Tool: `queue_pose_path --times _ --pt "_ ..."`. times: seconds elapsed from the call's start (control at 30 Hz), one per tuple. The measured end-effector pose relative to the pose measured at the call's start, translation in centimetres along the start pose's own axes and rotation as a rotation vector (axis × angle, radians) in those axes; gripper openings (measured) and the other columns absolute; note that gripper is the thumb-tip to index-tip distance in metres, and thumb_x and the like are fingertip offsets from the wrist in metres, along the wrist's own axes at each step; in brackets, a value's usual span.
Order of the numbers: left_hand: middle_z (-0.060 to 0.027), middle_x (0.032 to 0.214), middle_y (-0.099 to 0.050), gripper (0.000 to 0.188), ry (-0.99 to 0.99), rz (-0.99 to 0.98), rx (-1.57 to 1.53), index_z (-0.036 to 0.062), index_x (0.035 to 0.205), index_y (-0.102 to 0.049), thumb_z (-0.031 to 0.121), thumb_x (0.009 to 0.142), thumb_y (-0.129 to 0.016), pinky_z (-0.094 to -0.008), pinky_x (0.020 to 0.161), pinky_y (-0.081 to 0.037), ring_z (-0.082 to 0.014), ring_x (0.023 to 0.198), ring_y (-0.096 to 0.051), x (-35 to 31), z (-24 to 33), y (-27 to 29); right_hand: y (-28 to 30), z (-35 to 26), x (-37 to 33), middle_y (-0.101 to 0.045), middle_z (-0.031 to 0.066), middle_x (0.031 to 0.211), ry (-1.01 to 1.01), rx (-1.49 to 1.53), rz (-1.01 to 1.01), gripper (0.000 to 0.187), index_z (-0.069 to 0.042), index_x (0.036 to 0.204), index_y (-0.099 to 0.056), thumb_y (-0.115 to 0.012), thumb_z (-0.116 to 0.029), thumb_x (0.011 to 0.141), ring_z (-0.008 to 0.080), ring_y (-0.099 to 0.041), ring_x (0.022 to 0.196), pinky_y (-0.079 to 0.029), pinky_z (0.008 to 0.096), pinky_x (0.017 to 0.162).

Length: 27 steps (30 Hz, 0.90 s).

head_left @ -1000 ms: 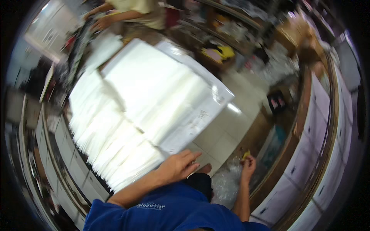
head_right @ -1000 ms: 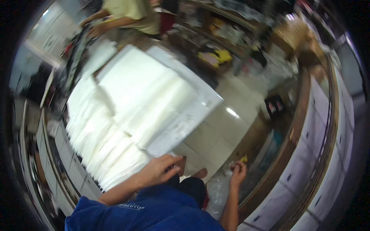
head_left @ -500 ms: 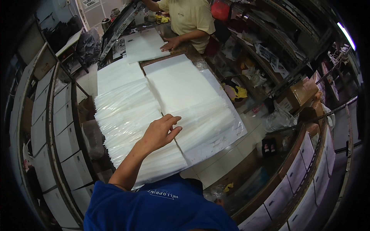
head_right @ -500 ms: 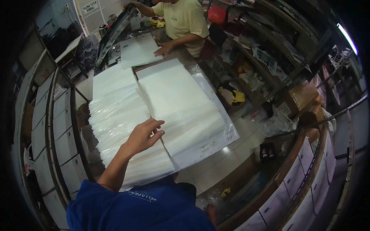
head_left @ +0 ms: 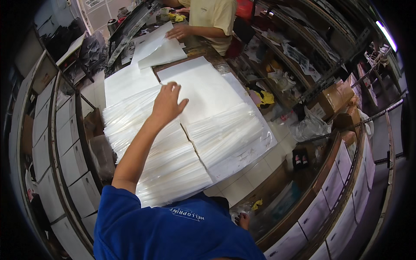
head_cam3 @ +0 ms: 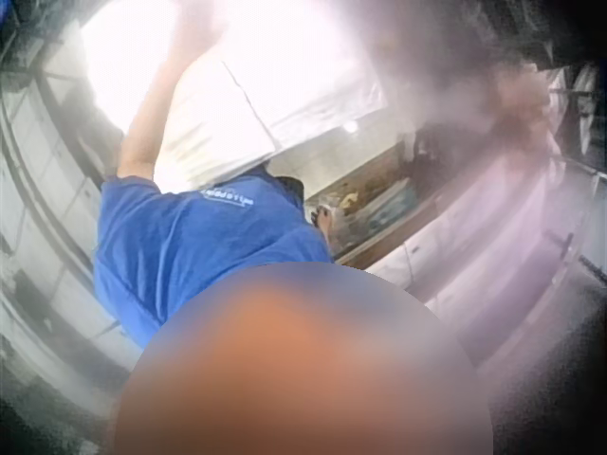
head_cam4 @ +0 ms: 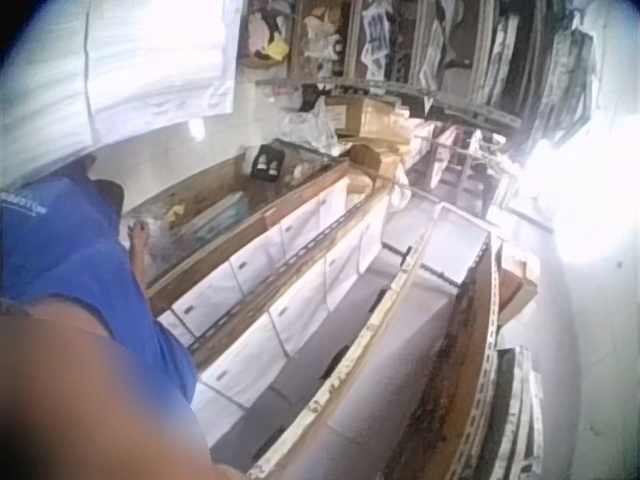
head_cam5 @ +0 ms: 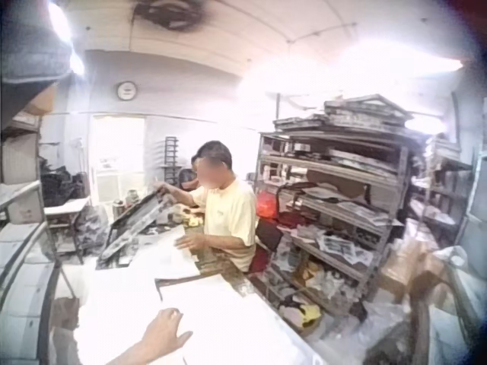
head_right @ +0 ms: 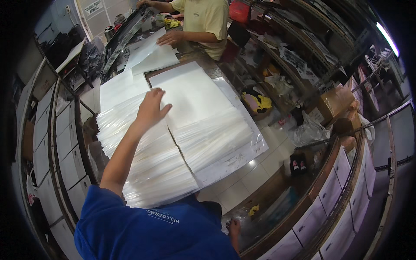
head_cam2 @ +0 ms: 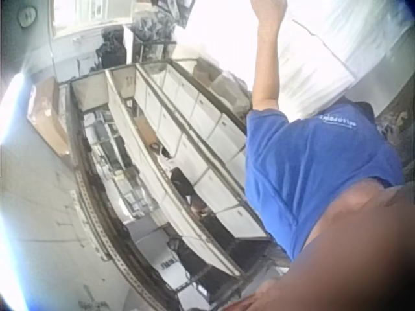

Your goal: The person repeatedly picks up white sheets from a table and places them onto a metal shelving unit. The person handles the sheets one at a time, stacking them in a neat pile on the shelf.

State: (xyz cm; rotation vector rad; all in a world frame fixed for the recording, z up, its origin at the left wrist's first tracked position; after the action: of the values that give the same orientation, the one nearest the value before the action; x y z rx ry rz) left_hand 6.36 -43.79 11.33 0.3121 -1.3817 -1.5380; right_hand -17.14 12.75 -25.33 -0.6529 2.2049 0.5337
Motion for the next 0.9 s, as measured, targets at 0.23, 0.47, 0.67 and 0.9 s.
queue_pose_path --times 0.23,0.47,0.67,0.9 --pt "-0.0198 0.132 -0.043 0.057 -0.039 0.115 0.594 -0.0002 0.125 -0.045 0.015 0.075 -0.067 -0.0450 0.095 -0.041 -0.0347 0.120 -0.045 6.5 -6.6 -4.9 1.4 1.5 -2.8 -0.058 0.0128 0.096 -0.072 -0.049 0.114 0.025 -0.001 0.113 -0.052 -0.052 -0.013 0.092 0.0252 -0.065 0.075 -0.051 0.0326 0.058" --pt "-0.0097 0.110 -0.062 0.022 0.069 -0.489 0.681 0.0090 0.099 -0.068 0.013 0.085 -0.051 -0.0420 0.083 -0.049 -0.0270 0.098 -0.062 9.0 -11.3 -10.5 3.0 4.9 -5.9 -0.059 0.0132 0.095 -0.103 -0.014 0.243 0.025 0.001 0.110 -0.054 -0.054 -0.015 0.092 0.0233 -0.064 0.073 -0.052 0.0331 0.060" --pt "-0.0162 0.090 -0.064 0.023 -0.237 -0.101 0.536 0.0058 0.089 -0.066 0.016 0.093 -0.045 -0.0442 0.068 -0.053 -0.0332 0.075 -0.065 13.6 -6.4 -10.3 1.9 3.5 -6.3 -0.057 0.0068 0.083 0.119 0.037 0.292 0.021 0.000 0.097 -0.059 -0.055 -0.021 0.092 0.0156 -0.057 0.071 -0.051 0.0313 0.064" --pt "-0.0157 0.083 -0.063 0.019 -0.641 -0.022 -0.089 0.0010 0.105 -0.060 0.011 0.089 -0.055 -0.0371 0.061 -0.049 -0.0296 0.066 -0.062 8.3 16.1 -5.9 -5.1 -19.4 -11.4 -0.059 0.0056 0.106 0.781 0.210 -0.039 0.024 -0.004 0.111 -0.058 -0.061 -0.013 0.089 0.0150 -0.057 0.099 -0.049 0.0288 0.084"
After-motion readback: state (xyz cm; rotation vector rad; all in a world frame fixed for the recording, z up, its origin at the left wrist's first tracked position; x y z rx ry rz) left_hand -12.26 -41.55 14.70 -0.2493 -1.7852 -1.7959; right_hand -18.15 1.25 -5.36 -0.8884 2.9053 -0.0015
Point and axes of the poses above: each hand's wrist, its own x-axis towards the middle knuckle, its own y-axis out of the back of the hand, z = x × y, the point moved 1 cm from there along x, towards the middle knuckle
